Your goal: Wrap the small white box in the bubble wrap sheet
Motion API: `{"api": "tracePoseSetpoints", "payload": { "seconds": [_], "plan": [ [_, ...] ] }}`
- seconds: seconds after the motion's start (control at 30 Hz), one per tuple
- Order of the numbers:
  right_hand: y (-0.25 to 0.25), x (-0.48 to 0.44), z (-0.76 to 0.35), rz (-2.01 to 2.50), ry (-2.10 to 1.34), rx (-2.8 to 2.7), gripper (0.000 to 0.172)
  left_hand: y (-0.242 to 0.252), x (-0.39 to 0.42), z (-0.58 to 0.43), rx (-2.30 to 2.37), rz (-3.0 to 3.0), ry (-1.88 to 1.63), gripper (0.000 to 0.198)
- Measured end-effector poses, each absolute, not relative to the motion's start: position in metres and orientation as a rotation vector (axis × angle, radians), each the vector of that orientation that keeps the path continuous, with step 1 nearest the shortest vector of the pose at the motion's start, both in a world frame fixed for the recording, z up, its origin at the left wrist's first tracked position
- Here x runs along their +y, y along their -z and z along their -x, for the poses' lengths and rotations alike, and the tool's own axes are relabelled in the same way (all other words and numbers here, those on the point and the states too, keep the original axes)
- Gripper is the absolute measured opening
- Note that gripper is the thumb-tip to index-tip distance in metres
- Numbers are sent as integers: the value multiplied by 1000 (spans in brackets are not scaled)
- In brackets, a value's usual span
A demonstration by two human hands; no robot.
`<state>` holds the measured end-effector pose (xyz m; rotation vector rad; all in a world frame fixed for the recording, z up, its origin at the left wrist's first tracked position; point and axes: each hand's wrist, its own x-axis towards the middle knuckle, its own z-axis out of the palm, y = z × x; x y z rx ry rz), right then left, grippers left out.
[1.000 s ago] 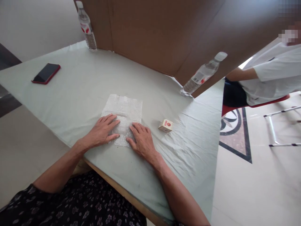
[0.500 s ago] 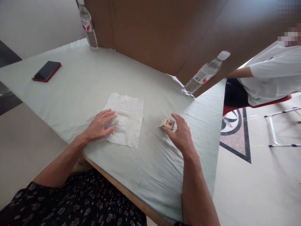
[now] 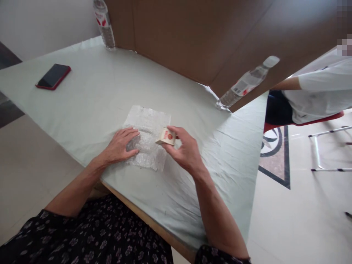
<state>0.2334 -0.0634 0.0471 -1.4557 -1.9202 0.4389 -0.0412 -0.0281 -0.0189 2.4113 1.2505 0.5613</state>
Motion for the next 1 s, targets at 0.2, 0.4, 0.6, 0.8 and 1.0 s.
{"api": "tracePoseSetpoints", "payload": {
  "seconds": [0.2, 0.4, 0.6, 0.8, 1.0],
  "plan": [
    [-17, -34, -177, 1321, -564, -2103, 45, 20, -29, 39, 1270, -2362, -559, 76],
    [2, -26, -179, 1330, -701, -2205, 60, 18, -28, 39, 1252, -2338, -547, 81],
    [-1, -31, -184, 1392, -706, -2156, 51, 19, -28, 40, 1261, -2335, -541, 80],
    [1, -31, -181, 1384, -686, -2145, 48, 17, -29, 39, 1261, -2339, -528, 80],
    [0, -32, -182, 1385, -689, -2145, 48, 17, -29, 41, 1260, -2326, -574, 76]
  ]
}}
